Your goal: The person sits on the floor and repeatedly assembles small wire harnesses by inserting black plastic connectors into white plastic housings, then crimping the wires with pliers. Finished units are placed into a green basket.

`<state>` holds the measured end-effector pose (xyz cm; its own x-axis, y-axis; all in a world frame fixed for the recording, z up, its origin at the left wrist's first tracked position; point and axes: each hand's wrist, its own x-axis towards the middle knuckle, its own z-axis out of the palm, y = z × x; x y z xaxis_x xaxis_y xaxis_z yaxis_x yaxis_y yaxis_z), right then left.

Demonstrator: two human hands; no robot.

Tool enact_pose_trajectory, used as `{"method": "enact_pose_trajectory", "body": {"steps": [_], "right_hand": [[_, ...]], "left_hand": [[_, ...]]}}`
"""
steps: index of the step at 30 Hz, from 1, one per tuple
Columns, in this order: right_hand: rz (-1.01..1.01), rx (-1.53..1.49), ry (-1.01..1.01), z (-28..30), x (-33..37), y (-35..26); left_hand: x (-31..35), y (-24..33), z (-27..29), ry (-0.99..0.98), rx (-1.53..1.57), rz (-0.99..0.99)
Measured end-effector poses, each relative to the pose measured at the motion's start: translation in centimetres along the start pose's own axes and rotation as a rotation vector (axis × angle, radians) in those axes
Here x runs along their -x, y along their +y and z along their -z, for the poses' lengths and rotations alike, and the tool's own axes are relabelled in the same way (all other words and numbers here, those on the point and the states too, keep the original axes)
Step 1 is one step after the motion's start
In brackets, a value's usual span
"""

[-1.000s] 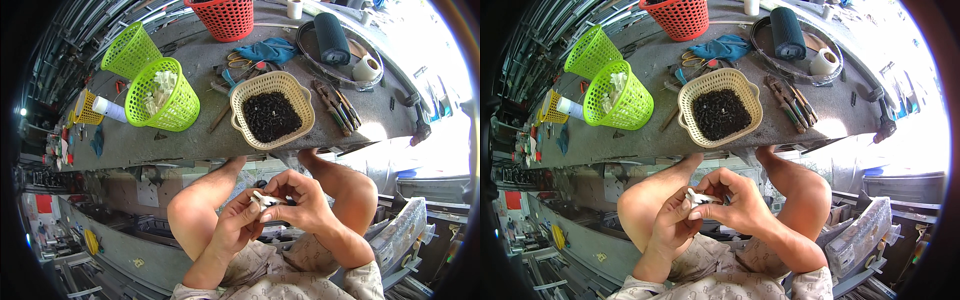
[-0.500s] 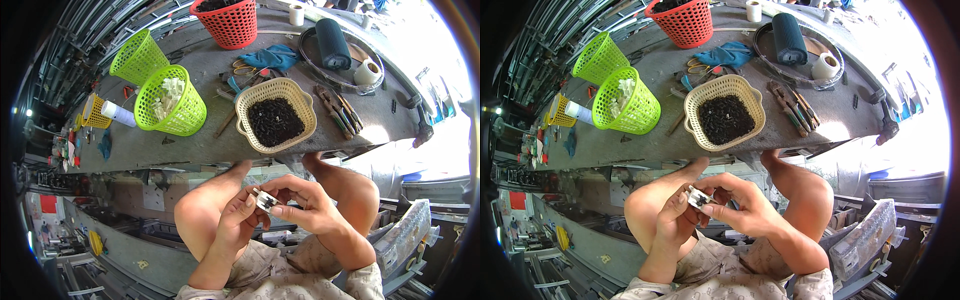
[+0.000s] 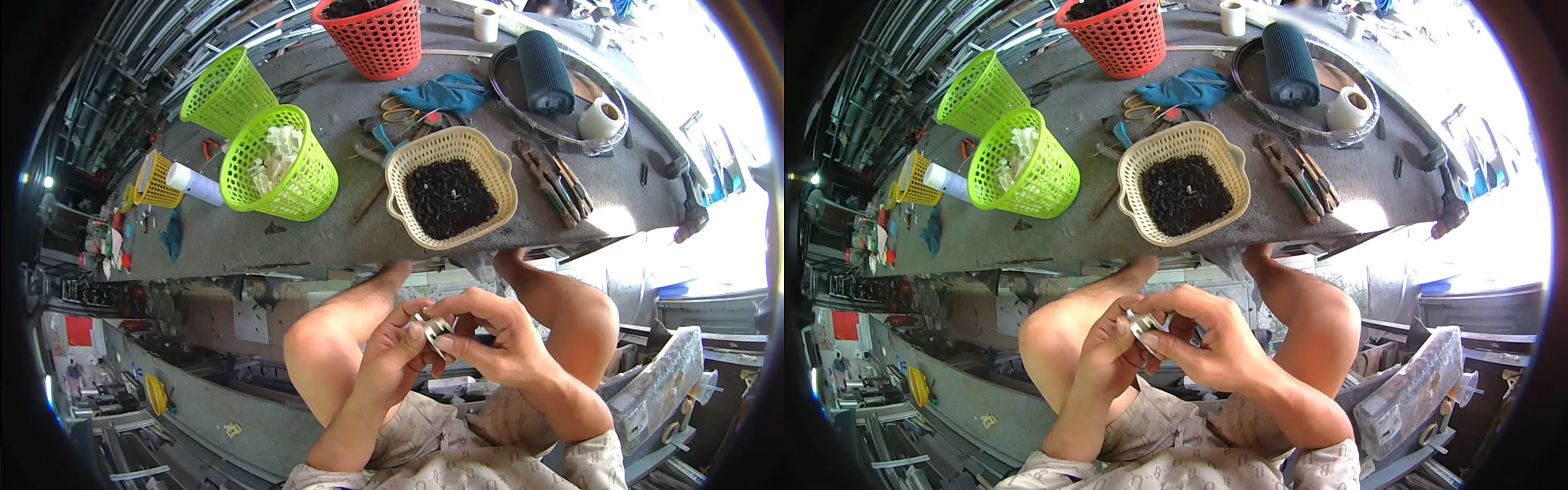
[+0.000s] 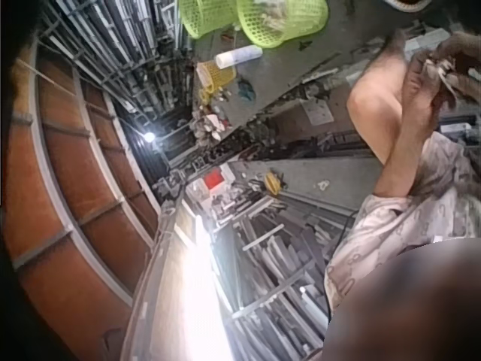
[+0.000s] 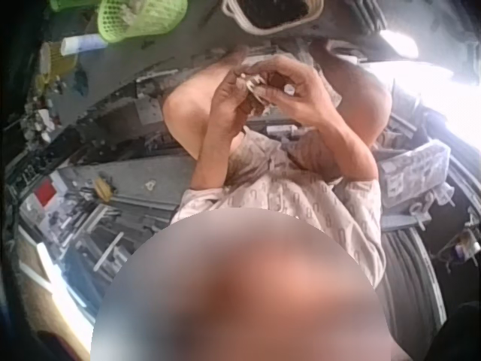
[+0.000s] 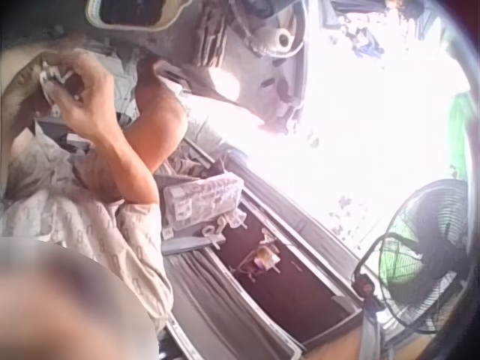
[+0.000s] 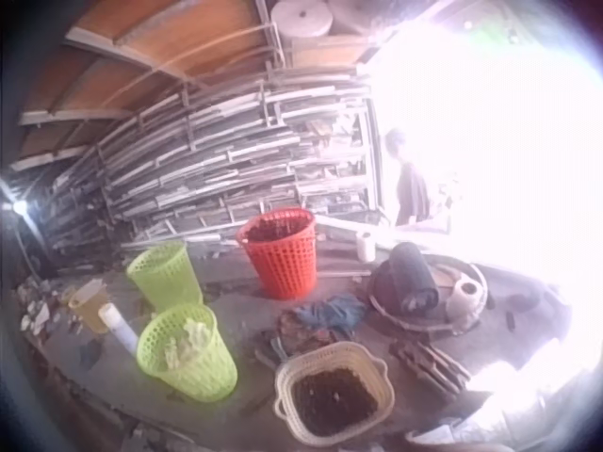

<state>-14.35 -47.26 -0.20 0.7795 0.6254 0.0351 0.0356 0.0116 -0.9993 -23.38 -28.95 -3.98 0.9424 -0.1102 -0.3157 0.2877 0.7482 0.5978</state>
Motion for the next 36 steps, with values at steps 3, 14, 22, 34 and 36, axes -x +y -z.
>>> {"method": "enact_pose_trajectory", "body": {"steps": [3,14,22,34,36], "right_hand": [[0.016,0.038,0.044,-0.6,-0.1,0.2],[-0.137,-0.230,-0.003,-0.7,0.0,0.7],[-0.234,-0.221,-0.085,-0.5,0.2,0.2],[0.045,0.169,0.214,0.9,0.3,0.6],[0.102,0.272,0.199,1.2,0.5,0.6]], "left_hand": [[-0.2,-0.5,0.2,0.020,-0.002,-0.004],[-0.4,0.0,-0.1,0.012,-0.020,0.004],[-0.1,0.2,-0.9,0.056,-0.082,-0.031],[-8.8,26.8,5.0,0.808,-1.259,-0.626],[-11.0,29.0,6.7,0.911,-1.620,-0.523]]}}
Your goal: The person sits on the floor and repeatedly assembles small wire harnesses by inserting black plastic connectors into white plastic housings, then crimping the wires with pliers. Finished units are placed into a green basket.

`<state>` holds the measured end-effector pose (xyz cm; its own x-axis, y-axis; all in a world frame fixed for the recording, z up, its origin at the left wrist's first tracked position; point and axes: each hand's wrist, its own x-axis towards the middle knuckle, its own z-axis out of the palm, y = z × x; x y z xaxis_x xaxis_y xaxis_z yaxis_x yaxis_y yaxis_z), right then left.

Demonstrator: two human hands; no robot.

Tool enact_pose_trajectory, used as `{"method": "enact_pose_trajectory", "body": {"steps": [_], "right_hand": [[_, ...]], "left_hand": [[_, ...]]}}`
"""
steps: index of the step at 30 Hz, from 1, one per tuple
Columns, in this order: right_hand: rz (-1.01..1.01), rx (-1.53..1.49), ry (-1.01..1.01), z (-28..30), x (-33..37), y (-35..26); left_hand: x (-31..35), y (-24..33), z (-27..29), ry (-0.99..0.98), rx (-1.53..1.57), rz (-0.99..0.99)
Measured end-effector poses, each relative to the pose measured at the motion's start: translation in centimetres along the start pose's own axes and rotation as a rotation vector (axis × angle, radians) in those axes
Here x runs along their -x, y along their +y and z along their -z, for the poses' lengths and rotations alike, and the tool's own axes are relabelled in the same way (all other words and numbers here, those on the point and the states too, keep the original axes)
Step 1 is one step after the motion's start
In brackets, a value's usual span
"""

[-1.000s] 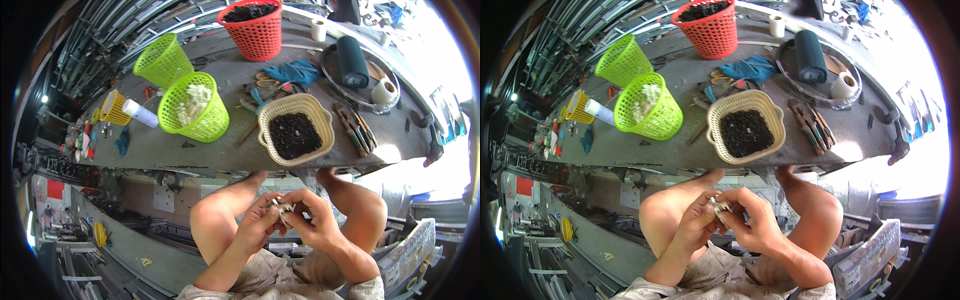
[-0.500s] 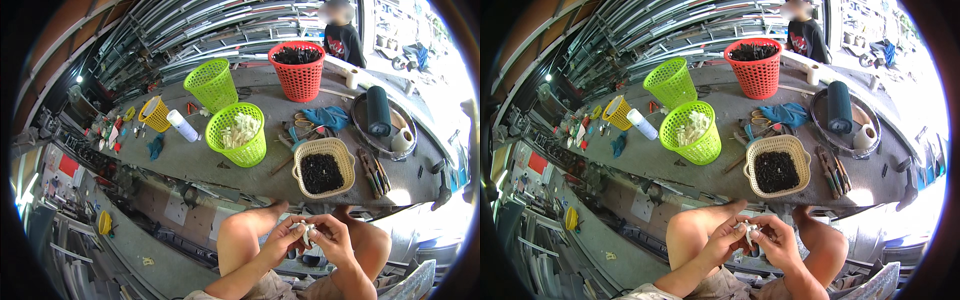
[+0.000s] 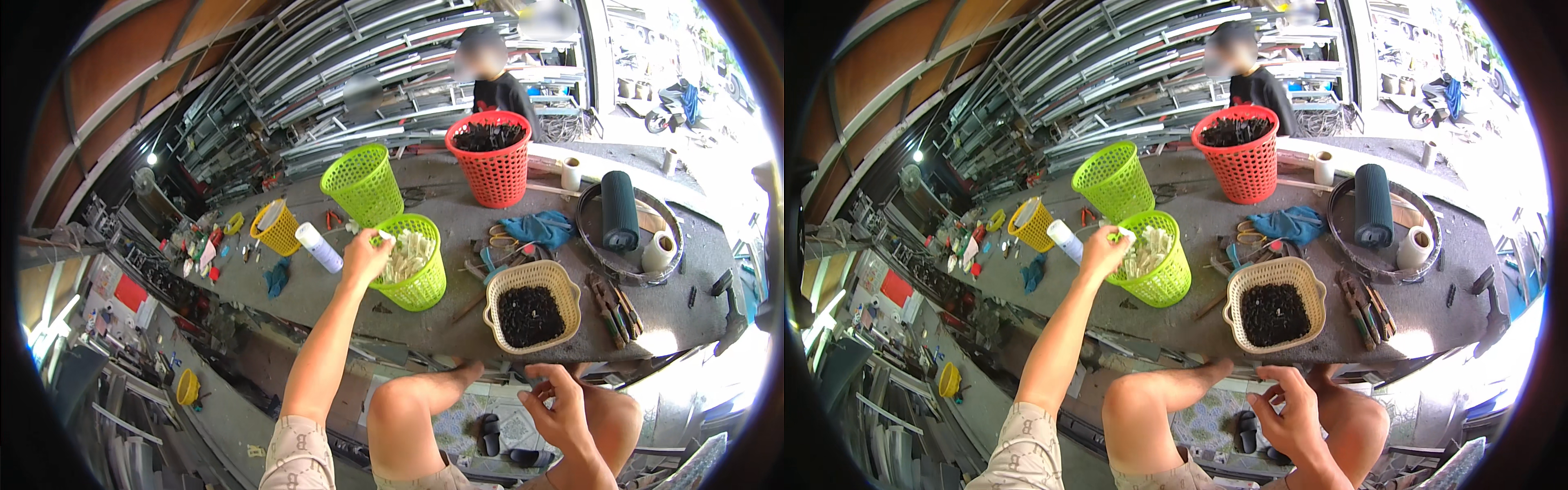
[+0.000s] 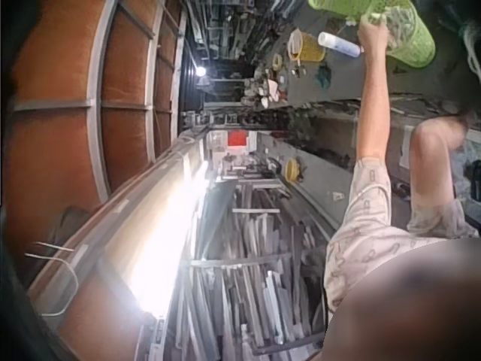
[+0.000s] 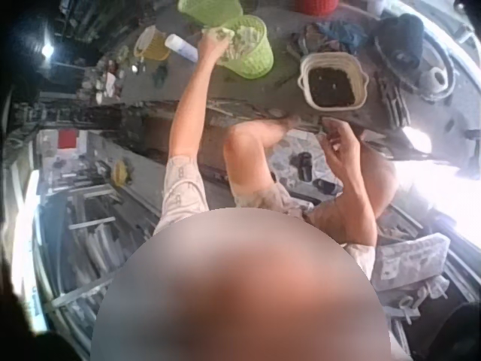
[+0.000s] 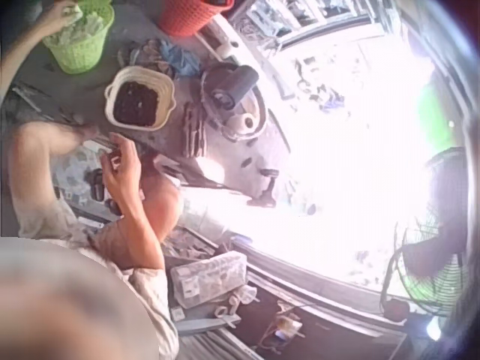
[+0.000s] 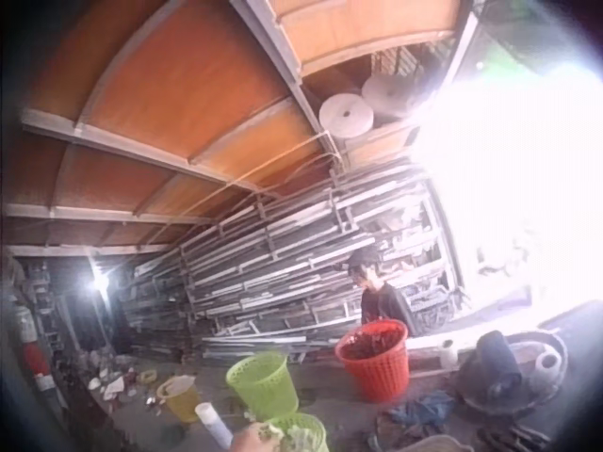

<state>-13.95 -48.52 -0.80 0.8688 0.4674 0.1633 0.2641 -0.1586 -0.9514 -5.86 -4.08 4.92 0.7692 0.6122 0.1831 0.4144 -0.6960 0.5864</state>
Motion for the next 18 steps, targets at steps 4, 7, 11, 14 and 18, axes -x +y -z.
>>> {"method": "enact_pose_trajectory", "body": {"steps": [4,7,11,14,18], "right_hand": [[0.022,0.080,0.068,1.1,-0.5,0.1],[-0.027,0.068,0.115,2.1,-1.0,0.2],[-0.047,0.070,0.131,3.2,-1.4,0.2],[-0.057,0.086,0.146,3.8,-1.4,0.4],[0.028,0.078,0.214,5.0,-2.2,1.4]], "left_hand": [[-2.4,0.0,-3.1,-0.091,-0.362,-0.022],[-3.5,0.7,-5.1,-0.146,-0.286,-0.021],[-5.3,0.3,-7.3,-0.117,-0.234,0.014],[-5.9,-0.9,-7.8,-0.118,-0.215,0.011],[-5.8,-1.9,-6.3,0.034,-0.048,-0.046]]}}
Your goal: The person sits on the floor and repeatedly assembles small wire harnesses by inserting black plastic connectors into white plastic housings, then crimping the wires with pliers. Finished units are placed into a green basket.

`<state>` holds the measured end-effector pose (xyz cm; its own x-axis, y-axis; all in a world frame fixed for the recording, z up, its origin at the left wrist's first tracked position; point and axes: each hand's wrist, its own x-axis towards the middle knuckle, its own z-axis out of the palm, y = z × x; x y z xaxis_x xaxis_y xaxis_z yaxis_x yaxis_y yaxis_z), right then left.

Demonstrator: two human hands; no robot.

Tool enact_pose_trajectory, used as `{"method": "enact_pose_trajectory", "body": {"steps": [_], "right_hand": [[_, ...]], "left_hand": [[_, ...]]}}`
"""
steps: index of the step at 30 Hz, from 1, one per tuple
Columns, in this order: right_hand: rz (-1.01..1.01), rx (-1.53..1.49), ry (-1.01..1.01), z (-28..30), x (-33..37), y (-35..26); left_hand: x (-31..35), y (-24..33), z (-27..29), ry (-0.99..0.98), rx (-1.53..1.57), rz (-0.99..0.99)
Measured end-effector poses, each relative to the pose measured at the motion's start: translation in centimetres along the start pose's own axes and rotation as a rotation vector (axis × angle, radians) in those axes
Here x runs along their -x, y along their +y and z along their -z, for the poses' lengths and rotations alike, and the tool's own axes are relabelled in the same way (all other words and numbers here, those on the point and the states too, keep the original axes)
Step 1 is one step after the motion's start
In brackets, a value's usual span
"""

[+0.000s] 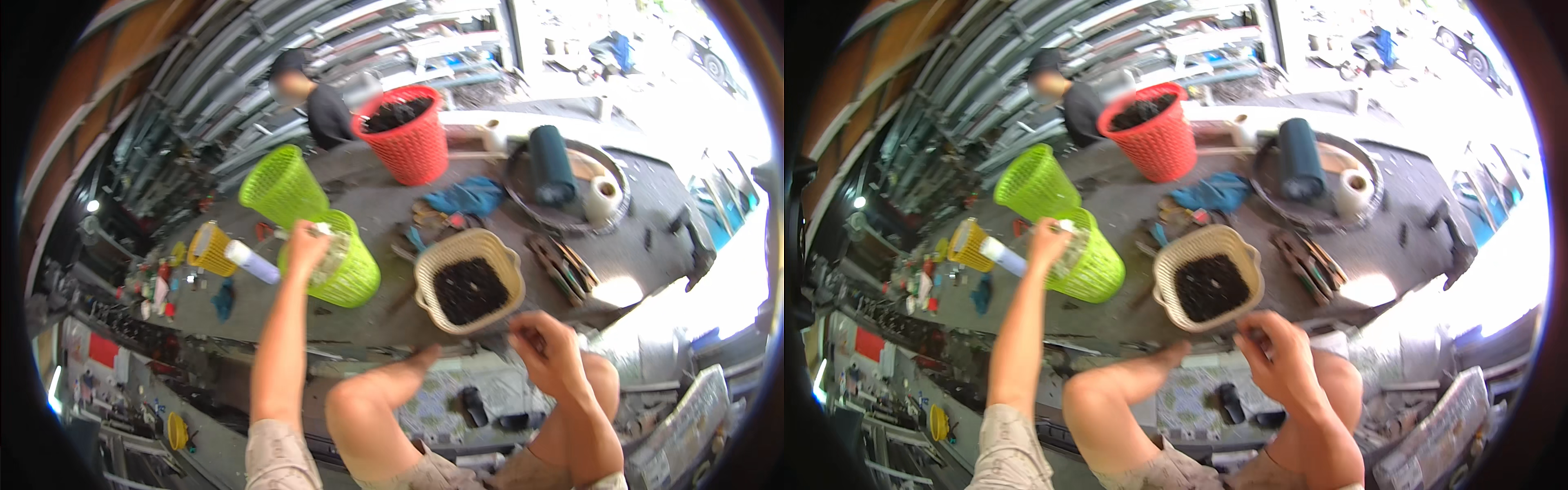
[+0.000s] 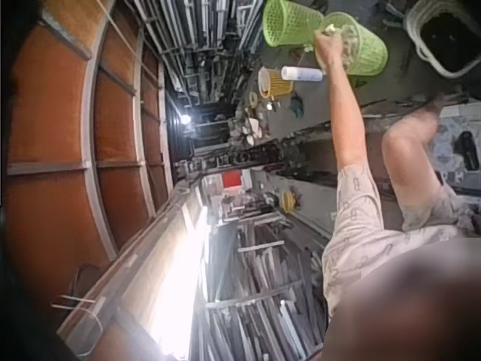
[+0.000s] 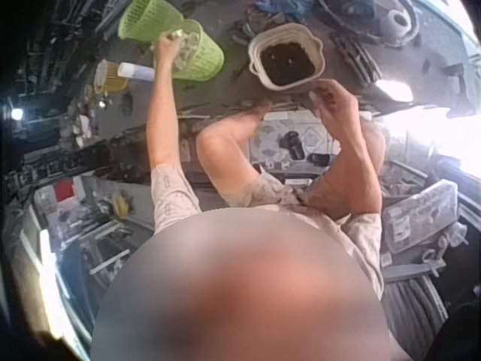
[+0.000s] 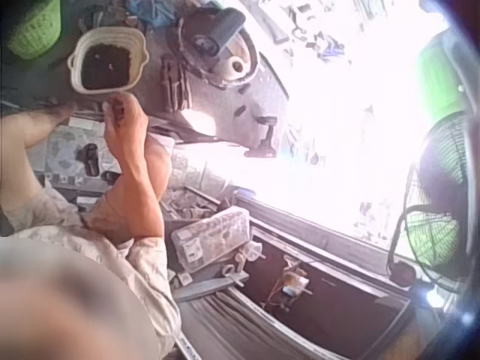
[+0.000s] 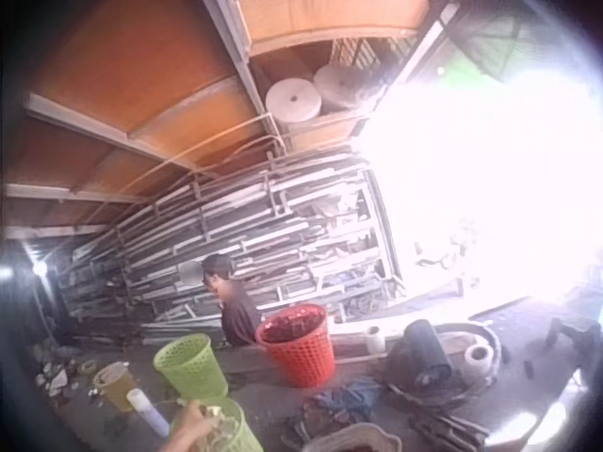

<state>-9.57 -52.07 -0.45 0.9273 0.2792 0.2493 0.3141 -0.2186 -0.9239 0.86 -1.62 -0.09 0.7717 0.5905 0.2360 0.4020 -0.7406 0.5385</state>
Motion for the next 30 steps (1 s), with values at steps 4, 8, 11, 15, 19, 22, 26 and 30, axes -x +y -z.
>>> {"method": "enact_pose_trajectory", "body": {"steps": [4,8,11,15,19,22,26,30], "right_hand": [[0.087,0.162,0.005,0.8,-3.2,1.8],[0.055,0.378,-0.083,-1.0,-9.1,4.3],[0.123,0.508,-0.221,-4.2,-12.4,6.6],[0.169,0.632,-0.434,-9.4,-14.2,9.4],[0.209,0.693,-0.439,-12.3,-14.9,10.9],[0.201,0.758,-0.451,-13.1,-15.2,11.2],[0.167,0.737,-0.429,-13.2,-15.3,10.7],[0.106,0.520,-0.334,-11.6,-14.4,7.8]], "left_hand": [[3.2,1.9,5.5,0.054,0.505,0.010],[12.6,5.8,9.4,-0.358,1.442,0.104],[19.1,8.5,8.8,-0.518,1.857,0.429],[24.2,9.8,6.2,-0.511,1.659,0.506],[25.3,9.7,4.4,-0.534,1.540,0.580],[26.6,9.7,2.7,-0.460,1.566,0.678],[26.9,9.0,1.4,-0.621,1.328,0.564],[27.1,8.9,1.1,-0.561,1.277,0.518]]}}
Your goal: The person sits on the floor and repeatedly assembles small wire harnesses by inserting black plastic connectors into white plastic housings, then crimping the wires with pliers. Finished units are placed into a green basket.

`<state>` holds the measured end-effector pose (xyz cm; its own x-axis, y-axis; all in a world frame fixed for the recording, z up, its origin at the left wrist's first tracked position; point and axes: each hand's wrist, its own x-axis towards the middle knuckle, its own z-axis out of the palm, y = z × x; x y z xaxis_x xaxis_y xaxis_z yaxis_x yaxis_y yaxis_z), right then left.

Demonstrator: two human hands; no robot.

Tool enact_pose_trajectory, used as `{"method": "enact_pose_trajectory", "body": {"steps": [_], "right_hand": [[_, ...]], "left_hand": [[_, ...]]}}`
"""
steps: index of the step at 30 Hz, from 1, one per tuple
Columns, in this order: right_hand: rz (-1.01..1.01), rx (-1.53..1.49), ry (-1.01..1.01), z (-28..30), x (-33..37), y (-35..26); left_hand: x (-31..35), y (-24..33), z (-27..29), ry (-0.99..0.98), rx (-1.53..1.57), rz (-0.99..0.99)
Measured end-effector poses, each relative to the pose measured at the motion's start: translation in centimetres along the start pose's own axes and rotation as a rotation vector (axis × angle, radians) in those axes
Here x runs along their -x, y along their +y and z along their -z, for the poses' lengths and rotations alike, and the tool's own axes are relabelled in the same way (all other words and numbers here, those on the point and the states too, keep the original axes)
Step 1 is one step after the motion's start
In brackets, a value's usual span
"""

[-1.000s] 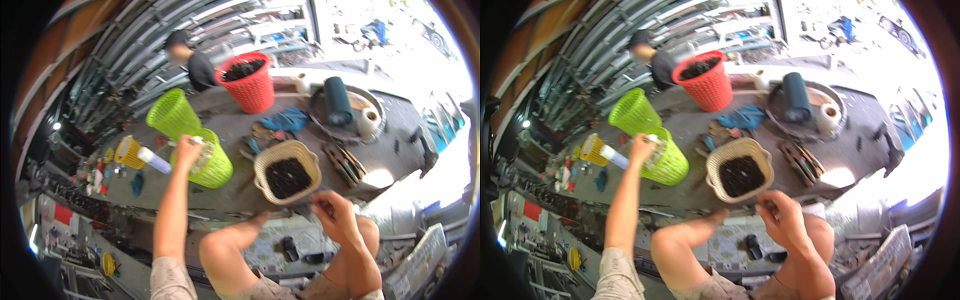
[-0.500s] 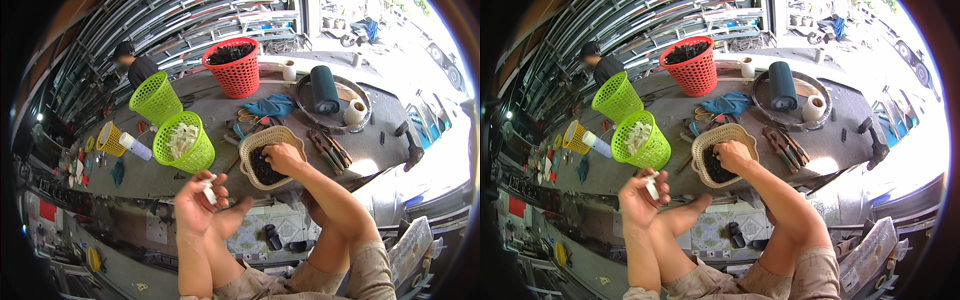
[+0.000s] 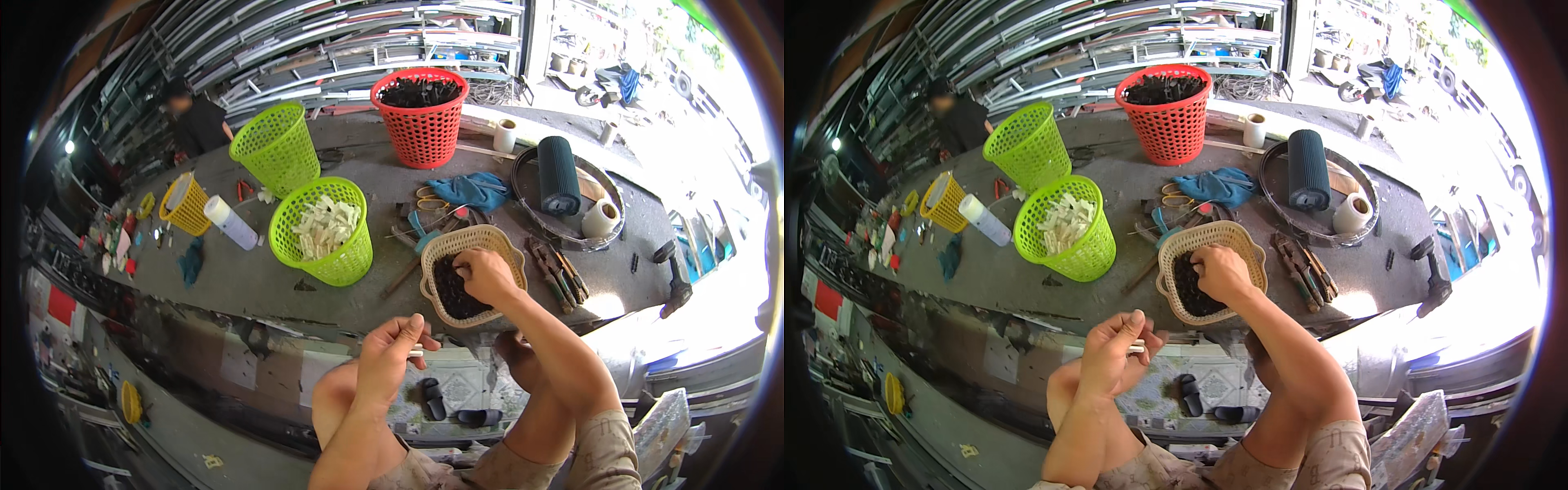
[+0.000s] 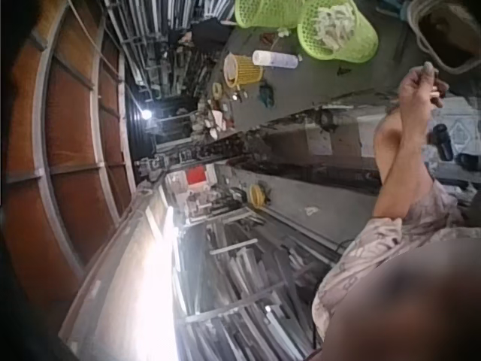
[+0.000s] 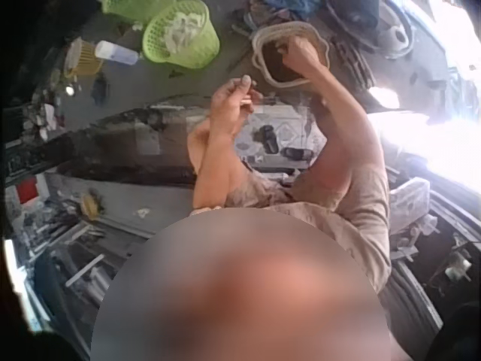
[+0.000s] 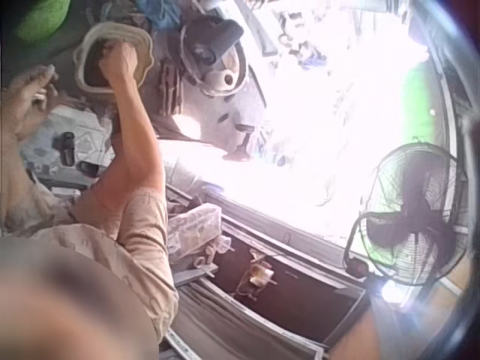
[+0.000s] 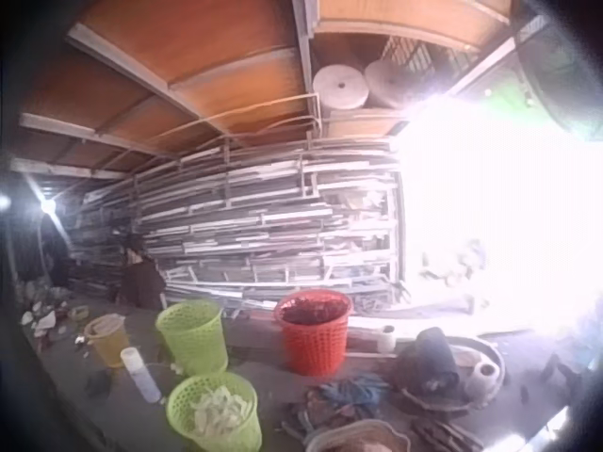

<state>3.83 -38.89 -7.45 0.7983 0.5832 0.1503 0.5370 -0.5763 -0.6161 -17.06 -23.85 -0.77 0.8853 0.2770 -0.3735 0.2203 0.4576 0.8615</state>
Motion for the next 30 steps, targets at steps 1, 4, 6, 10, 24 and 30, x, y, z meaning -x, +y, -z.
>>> {"method": "enact_pose_trajectory", "body": {"steps": [1,4,6,10,24,30], "right_hand": [[-0.027,-0.126,-0.020,1.2,0.6,-0.8],[-0.123,-0.552,-0.099,5.0,3.0,-4.1],[-0.110,-0.800,-0.141,7.0,5.7,-6.5],[-0.045,-0.820,-0.154,7.4,7.7,-10.0],[0.261,0.319,-0.129,-2.7,-14.1,-4.0],[0.203,0.541,-0.251,-10.2,-17.2,-0.8]], "left_hand": [[0.2,0.0,-0.2,-0.021,0.035,-0.036],[0.5,0.1,-1.0,-0.008,0.031,-0.077],[0.8,0.2,-1.4,0.000,-0.027,-0.121],[1.3,0.4,-1.8,-0.044,0.047,-0.210],[0.7,1.0,0.2,0.002,0.371,-0.003],[0.3,1.2,1.5,-0.038,0.442,-0.081]]}}
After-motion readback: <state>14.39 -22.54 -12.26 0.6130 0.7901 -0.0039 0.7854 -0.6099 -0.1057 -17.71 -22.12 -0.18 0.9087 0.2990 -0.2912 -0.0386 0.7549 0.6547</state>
